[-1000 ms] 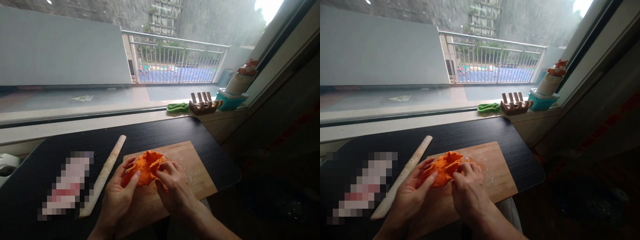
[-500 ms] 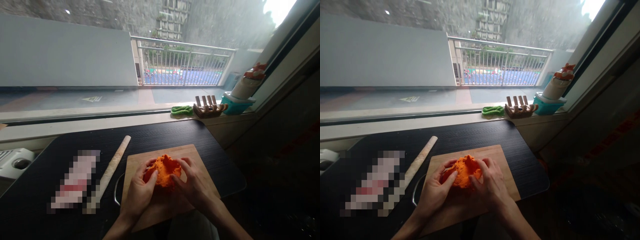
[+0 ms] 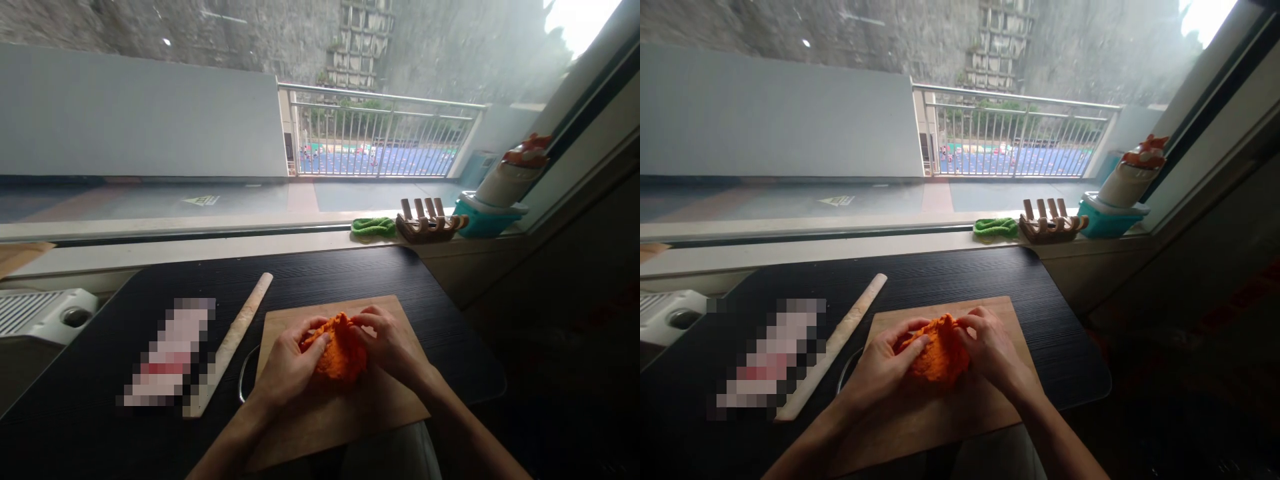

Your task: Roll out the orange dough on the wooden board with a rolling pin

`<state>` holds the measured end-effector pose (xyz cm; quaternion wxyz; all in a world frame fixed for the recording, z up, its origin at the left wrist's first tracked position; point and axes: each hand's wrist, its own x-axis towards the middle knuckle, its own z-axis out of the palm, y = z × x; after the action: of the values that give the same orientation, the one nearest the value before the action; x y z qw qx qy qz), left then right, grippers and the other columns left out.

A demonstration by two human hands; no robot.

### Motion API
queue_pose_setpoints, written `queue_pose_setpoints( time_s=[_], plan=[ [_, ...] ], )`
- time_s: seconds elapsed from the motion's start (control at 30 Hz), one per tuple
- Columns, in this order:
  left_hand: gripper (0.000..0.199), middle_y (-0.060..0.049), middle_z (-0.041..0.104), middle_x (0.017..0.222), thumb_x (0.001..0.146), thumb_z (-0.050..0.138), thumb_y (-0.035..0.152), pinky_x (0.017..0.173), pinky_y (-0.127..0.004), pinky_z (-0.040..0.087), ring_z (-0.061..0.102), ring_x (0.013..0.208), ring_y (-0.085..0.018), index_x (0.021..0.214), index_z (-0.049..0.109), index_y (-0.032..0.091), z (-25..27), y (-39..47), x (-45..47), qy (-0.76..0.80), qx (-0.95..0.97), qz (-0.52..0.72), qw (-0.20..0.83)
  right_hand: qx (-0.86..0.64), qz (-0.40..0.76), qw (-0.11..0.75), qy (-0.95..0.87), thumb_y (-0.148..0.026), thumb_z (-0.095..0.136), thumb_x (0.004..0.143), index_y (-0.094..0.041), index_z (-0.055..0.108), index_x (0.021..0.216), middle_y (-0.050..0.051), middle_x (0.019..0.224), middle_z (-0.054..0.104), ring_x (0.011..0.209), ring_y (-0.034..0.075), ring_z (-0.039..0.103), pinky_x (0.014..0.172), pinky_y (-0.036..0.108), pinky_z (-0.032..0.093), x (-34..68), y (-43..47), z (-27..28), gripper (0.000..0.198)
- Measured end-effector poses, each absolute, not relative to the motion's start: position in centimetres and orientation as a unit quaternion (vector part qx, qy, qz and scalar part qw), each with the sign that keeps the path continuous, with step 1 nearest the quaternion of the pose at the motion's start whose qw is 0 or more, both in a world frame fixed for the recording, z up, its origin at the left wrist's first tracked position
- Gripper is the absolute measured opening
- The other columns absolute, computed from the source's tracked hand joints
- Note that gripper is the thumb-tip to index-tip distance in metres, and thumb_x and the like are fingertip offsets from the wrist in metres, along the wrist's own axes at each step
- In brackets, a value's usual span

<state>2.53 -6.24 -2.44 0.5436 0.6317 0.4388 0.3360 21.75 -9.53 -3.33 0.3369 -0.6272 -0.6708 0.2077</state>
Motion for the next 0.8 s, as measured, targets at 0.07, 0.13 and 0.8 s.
queue_pose_setpoints(
  time_s=[0.07, 0.13, 0.8],
  plan=[
    [0.030, -0.006, 0.069, 0.093, 0.076, 0.064, 0.035, 0.069, -0.025, 0.052, 0.065, 0.080, -0.018, 0.100, 0.065, 0.016, -1.6, -6.3, 2.9, 0.433, 0.566, 0.345, 0.611, -0.618, 0.251, 0.362, -0.651, -0.031, 0.053, 0.086, -0.024, 0.070, 0.089, 0.001, 0.086, 0.067, 0.078, 0.015, 0.060, 0.068, 0.025, 0.046, 22.2, -9.1, -2.9, 0.018],
    [0.032, -0.004, 0.070, 0.089, 0.074, 0.067, 0.034, 0.066, -0.023, 0.051, 0.064, 0.076, -0.015, 0.100, 0.065, 0.016, -0.7, -6.1, 3.2, 0.419, 0.503, 0.371, 0.659, -0.616, 0.276, 0.392, -0.625, -0.034, 0.052, 0.086, -0.023, 0.069, 0.091, 0.001, 0.083, 0.068, 0.074, 0.015, 0.061, 0.064, 0.024, 0.046, 22.6, -8.9, -2.1, 0.021],
    [0.036, -0.009, 0.071, 0.099, 0.074, 0.070, 0.033, 0.080, -0.028, 0.049, 0.065, 0.090, -0.021, 0.106, 0.067, 0.016, -2.7, -5.3, 2.7, 0.356, 0.411, 0.328, 0.772, -0.556, 0.453, 0.437, -0.542, -0.053, 0.060, 0.078, -0.017, 0.071, 0.093, 0.005, 0.087, 0.068, 0.080, 0.019, 0.060, 0.068, 0.027, 0.046, 22.3, -8.4, -2.1, 0.041]
  ],
)
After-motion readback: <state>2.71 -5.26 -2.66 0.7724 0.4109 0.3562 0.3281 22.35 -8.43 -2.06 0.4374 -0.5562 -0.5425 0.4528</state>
